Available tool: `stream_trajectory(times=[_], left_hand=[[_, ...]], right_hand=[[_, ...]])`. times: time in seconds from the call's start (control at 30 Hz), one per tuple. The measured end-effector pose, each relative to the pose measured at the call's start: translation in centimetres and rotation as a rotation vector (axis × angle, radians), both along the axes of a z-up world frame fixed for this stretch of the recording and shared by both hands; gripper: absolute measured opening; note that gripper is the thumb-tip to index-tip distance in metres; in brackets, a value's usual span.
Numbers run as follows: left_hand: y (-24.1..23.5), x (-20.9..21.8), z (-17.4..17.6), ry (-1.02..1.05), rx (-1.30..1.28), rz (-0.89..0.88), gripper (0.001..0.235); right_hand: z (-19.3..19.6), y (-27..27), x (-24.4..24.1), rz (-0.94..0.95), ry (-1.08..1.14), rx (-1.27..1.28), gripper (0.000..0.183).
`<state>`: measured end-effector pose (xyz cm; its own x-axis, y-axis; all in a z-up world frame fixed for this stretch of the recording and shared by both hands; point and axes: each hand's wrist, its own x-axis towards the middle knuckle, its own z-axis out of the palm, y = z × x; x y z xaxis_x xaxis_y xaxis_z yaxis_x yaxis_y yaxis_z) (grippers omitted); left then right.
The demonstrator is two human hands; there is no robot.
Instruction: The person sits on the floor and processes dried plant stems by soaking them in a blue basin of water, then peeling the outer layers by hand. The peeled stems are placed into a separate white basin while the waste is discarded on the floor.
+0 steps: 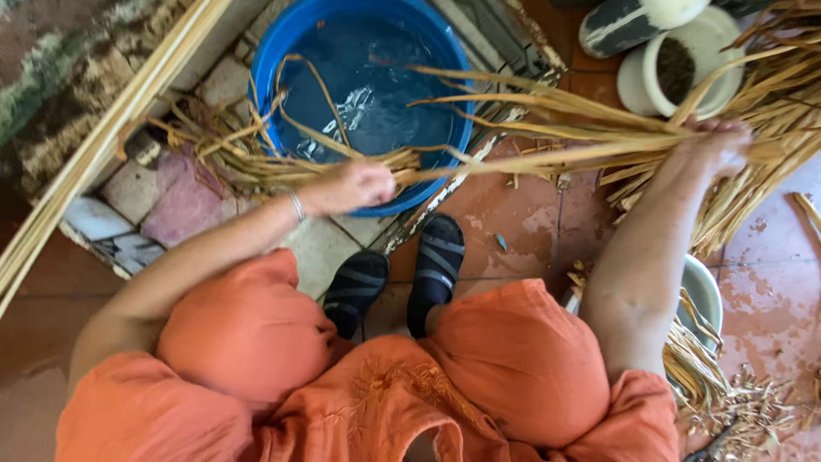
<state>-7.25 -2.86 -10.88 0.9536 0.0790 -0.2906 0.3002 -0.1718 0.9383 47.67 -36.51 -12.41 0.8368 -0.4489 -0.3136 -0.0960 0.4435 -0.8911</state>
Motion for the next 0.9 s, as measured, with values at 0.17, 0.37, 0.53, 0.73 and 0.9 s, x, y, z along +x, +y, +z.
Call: stream_trajectory(times=[0.17,0.37,0.53,0.73,0.9], left_hand=[[7.1,-0.6,-6.1,0.066,0.588,0.302,0.02],[7.7,1.9,-11.9,0.122,1.254,0.191,0.047],[2.4,3.0,-16.5,0.433,0.659,-0.125,0.039],[2.3,2.0,-16.4,0.642,0.59,-0.009,0.042],[5.7,2.4,-15.2,0.488,0.676,0.117,0.017]], right_hand=[[4.7,7.5,-6.8,0.512,-0.15,0.004,0.025],[11.7,16.4,-20.4,1.051,-0.49,-0.313,0.029],[11.0,19.7,-27.7,1.474,-0.241,-0.552,0.014],[7.7,20.6,-26.2,1.618,-0.367,-0.434,0.01],[8.5,19.4,-21.9,1.227,-0.518,-0.313,0.006]])
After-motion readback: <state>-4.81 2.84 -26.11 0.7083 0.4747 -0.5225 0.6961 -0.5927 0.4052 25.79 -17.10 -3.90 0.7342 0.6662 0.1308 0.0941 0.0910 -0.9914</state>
